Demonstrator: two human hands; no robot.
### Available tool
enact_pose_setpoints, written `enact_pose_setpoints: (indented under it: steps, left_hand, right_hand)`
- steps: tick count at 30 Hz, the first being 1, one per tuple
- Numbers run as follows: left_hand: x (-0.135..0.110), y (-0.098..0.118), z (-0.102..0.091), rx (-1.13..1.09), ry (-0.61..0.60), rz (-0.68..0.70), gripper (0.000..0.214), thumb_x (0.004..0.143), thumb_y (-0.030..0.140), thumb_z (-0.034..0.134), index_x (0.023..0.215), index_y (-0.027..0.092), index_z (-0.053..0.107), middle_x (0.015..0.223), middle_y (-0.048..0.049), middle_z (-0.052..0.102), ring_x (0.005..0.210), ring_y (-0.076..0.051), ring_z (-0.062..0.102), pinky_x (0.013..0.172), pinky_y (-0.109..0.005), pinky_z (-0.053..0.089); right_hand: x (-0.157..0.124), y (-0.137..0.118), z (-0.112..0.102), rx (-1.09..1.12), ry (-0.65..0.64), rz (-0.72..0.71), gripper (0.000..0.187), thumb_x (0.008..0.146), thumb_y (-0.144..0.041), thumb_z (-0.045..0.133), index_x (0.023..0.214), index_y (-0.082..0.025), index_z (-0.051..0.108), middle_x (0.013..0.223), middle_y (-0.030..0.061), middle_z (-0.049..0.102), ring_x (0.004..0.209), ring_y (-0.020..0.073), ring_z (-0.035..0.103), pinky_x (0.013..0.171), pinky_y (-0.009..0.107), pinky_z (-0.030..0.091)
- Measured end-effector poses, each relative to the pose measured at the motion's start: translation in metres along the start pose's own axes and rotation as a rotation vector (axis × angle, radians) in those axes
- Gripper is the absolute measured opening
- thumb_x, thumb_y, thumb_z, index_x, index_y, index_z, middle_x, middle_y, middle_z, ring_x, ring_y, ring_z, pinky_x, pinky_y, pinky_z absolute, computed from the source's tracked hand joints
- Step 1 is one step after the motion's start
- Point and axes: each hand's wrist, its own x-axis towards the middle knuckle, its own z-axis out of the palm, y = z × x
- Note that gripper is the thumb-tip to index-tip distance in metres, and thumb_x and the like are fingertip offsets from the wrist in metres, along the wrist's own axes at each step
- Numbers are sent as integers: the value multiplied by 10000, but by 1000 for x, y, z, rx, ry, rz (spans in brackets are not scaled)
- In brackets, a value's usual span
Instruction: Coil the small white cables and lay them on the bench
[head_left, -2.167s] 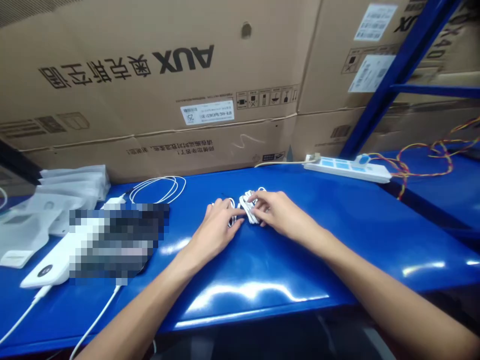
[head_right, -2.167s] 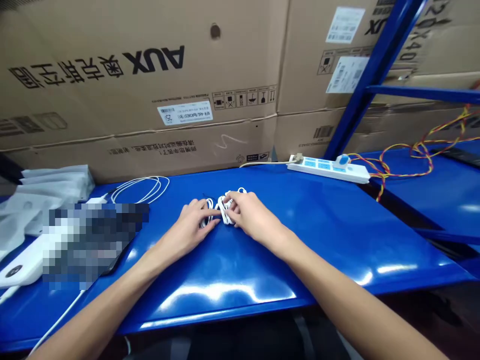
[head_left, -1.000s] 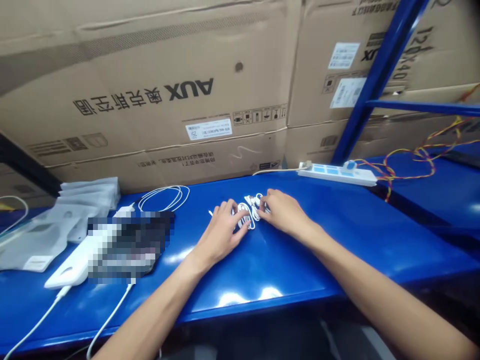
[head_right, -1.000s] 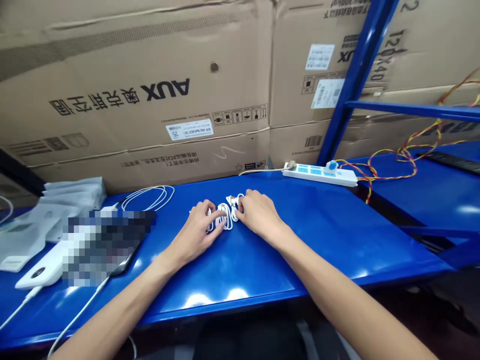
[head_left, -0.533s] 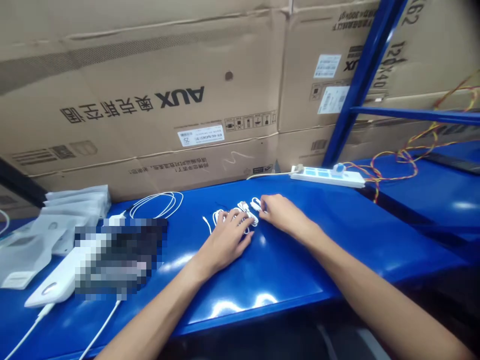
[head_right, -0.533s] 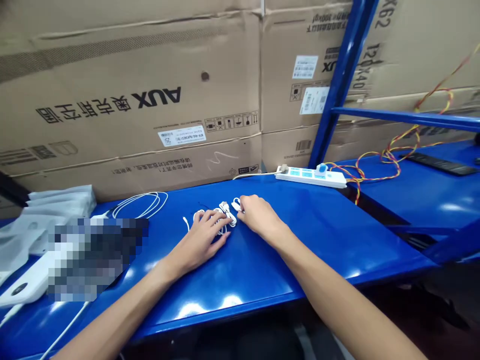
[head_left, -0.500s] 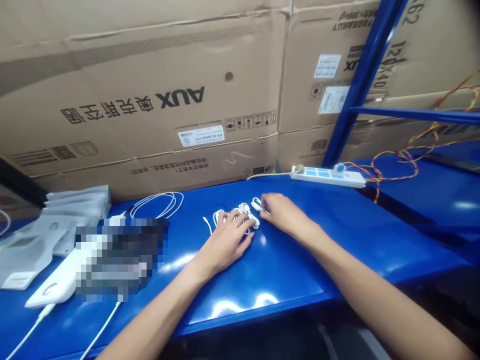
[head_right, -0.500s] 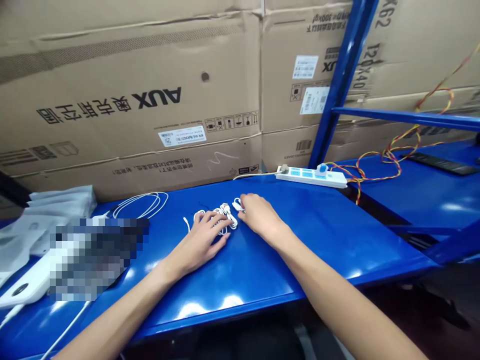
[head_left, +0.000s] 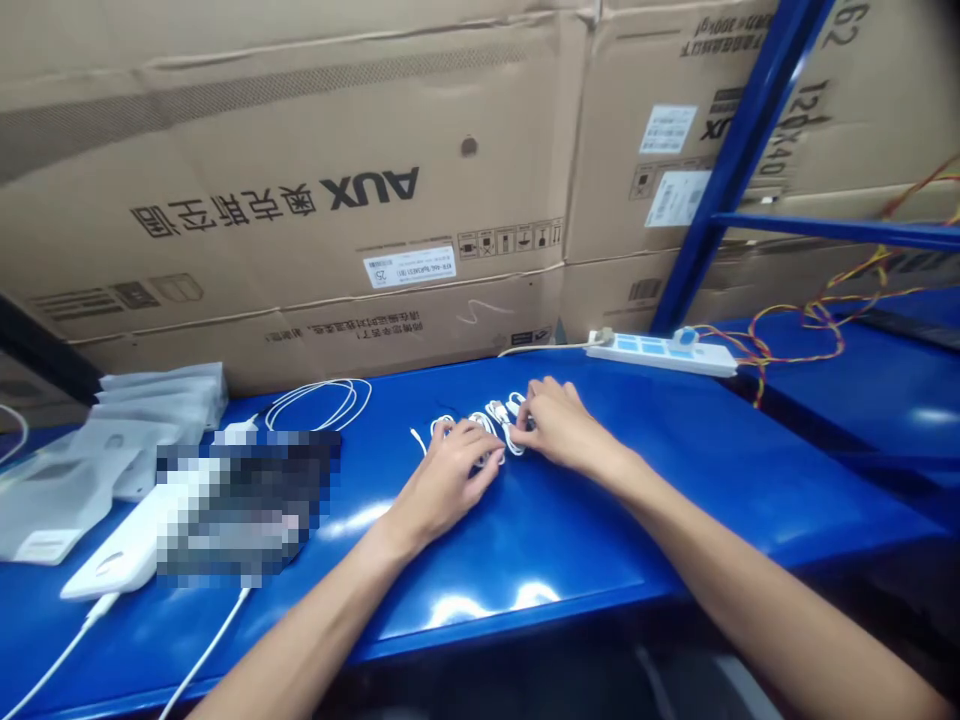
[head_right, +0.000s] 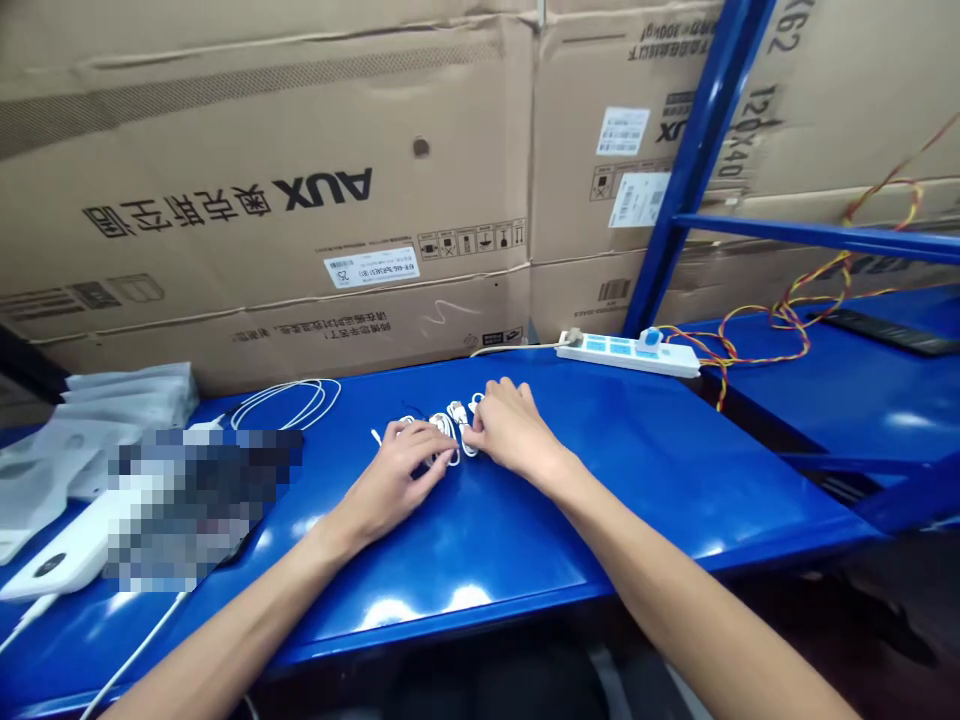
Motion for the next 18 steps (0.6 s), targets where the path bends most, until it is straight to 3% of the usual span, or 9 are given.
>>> enact_pose_setpoints:
  steps: [4, 7, 9, 12, 18]
  left_hand:
    - [6, 2, 0, -218, 182, -188, 286, 1052, 369, 532, 1012, 201, 759, 1036, -86, 762, 1034, -257, 602, 972, -418, 401]
    - [13, 6, -1, -556, 273, -302, 326, 1026, 450, 575, 1067, 195, 773, 1043, -82, 756, 1023, -249, 626, 946, -376, 449]
    - [18, 10, -2, -814, 319, -348, 355, 999, 481, 613, 1121, 189, 773, 1063, -79, 763, 996, -236, 656, 928, -354, 475]
    - [28, 14, -1, -972, 394, -373, 362, 938, 474, 705, 1115, 167, 780, 1046, -90, 768, 964, -224, 669, 916, -349, 488]
    - [36, 11, 4, -897, 451, -319, 333, 936, 457, 712, 1074, 156, 743, 1041, -94, 757, 970, -225, 673, 903, -346, 508]
  right_hand:
    - [3, 0, -4, 247, 198, -148, 176, 921, -301, 722, 775, -203, 739, 932, 68, 608, 957, 259, 551, 894, 435, 423]
    - [4, -5, -5, 422, 274, -293, 198, 963, -331, 684, 822, -202, 735, 933, 57, 580, 936, 229, 556, 885, 407, 458]
    - [4, -9, -4, 512, 297, -317, 231, 990, -377, 647, 859, -207, 732, 933, 54, 583, 929, 223, 566, 870, 394, 474]
    - [3, -13, -5, 618, 313, -238, 263, 999, -419, 623, 868, -215, 726, 918, 45, 609, 888, 214, 576, 821, 365, 470]
    - [1, -19, -9, 829, 385, 36, 363, 979, -516, 603, 790, -206, 615, 758, -1, 580, 705, 169, 521, 681, 309, 409]
